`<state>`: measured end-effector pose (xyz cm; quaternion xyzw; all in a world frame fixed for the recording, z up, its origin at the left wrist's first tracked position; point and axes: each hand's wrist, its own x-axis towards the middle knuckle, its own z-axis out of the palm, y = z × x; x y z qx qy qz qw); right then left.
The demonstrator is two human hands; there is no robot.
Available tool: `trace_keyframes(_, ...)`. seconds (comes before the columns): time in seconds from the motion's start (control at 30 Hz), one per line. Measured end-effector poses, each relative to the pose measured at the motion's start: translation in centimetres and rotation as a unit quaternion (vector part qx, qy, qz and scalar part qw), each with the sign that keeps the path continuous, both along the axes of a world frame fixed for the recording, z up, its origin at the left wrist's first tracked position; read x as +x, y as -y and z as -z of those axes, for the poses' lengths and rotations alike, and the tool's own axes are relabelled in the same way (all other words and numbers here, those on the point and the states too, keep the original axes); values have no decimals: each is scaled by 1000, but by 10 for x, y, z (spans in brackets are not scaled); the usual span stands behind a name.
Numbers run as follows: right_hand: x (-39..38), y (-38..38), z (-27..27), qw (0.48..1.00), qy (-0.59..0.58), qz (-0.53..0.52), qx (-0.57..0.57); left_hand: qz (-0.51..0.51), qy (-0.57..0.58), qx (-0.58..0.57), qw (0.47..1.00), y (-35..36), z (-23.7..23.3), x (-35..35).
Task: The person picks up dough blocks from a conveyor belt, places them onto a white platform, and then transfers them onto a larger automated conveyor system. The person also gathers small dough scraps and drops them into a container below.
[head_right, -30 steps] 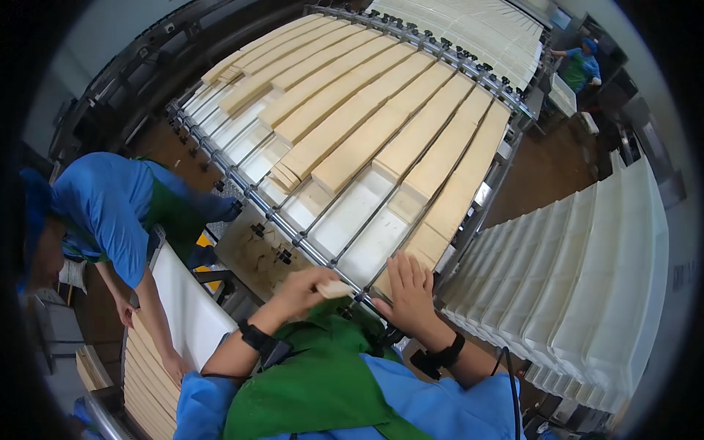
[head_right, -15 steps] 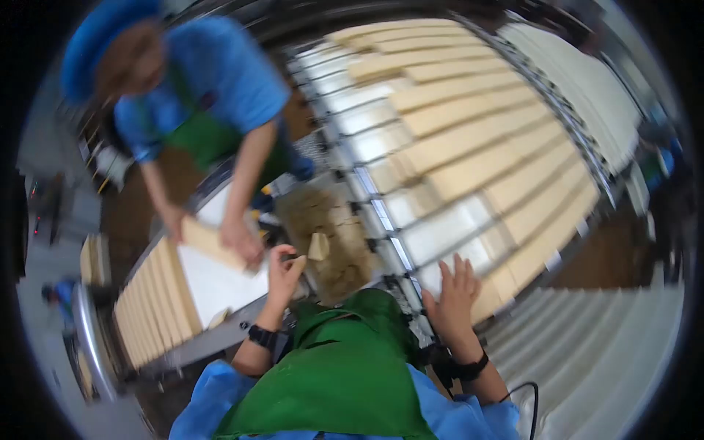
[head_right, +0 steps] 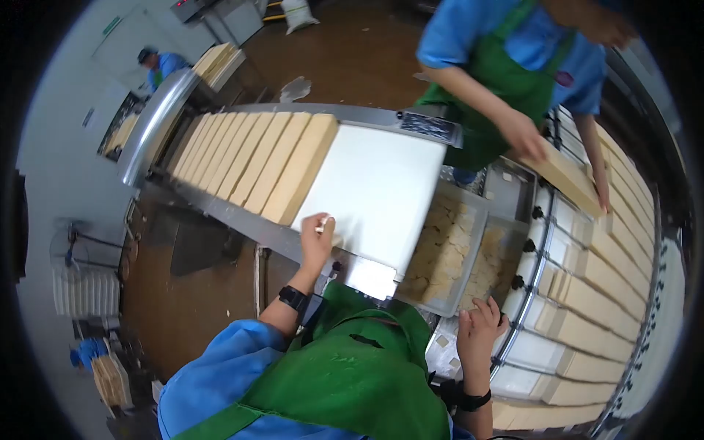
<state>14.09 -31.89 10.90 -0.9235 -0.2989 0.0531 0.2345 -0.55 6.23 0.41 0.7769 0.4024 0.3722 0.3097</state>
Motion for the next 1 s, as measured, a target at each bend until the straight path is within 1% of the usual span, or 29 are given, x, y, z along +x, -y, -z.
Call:
trace_keyframes(0.03, 2, -15, 2, 1000, 0, -11, 0, -54, -61, 17, 997, -19, 9, -14)
trace_keyframes(0.1, 8, -42, 16, 999, 13, -43, -8, -153, -182, 47, 970, -53, 26, -44)
trace_keyframes(0.2, 16, -99, 30, 997, 3, -81, 6, -212, -211, -27, 954, -94, 34, -72)
trace_keyframes(0.23, 19, -118, 37, 995, 10, -95, 12, -211, -230, -57, 948, -101, 28, -76)
trace_keyframes(0.33, 29, -182, 64, 989, 23, -140, 29, -133, -257, -98, 952, -121, 20, -83)
trace_keyframes(0.4, 32, -230, 77, 983, 17, -177, 36, -101, -264, -89, 955, -128, 15, -81)
trace_keyframes(0.5, 32, -304, 106, 978, 81, -193, -2, -73, -303, -61, 948, -132, 13, -77)
trace_keyframes(0.53, 31, -330, 111, 977, 89, -190, -28, -66, -320, -47, 944, -133, 11, -76)
trace_keyframes(0.57, 32, -358, 115, 976, 98, -186, -53, -59, -353, -10, 934, -134, 7, -76)
trace_keyframes(0.63, 36, -412, 125, 980, 98, -168, -49, -38, -378, -24, 925, -137, -3, -75)
trace_keyframes(0.67, 36, -438, 127, 983, 91, -148, -55, -28, -391, -30, 920, -139, -5, -75)
trace_keyframes(0.7, 37, -464, 128, 986, 84, -128, -59, -30, -413, 14, 910, -140, -4, -76)
trace_keyframes(0.73, 38, -488, 125, 989, 77, -109, -62, -20, -405, -1, 914, -141, -8, -75)
trace_keyframes(0.8, 43, -532, 118, 988, 68, -108, -89, 0, -392, -31, 919, -143, -16, -75)
trace_keyframes(0.83, 44, -552, 113, 987, 62, -107, -103, 7, -386, -11, 923, -144, -15, -76)
trace_keyframes(0.93, 50, -601, 91, 987, 9, -126, -100, 22, -414, 29, 910, -150, -10, -78)
trace_keyframes(1.0, 51, -624, 87, 987, -7, -113, -114, 25, -426, 34, 904, -152, -8, -78)
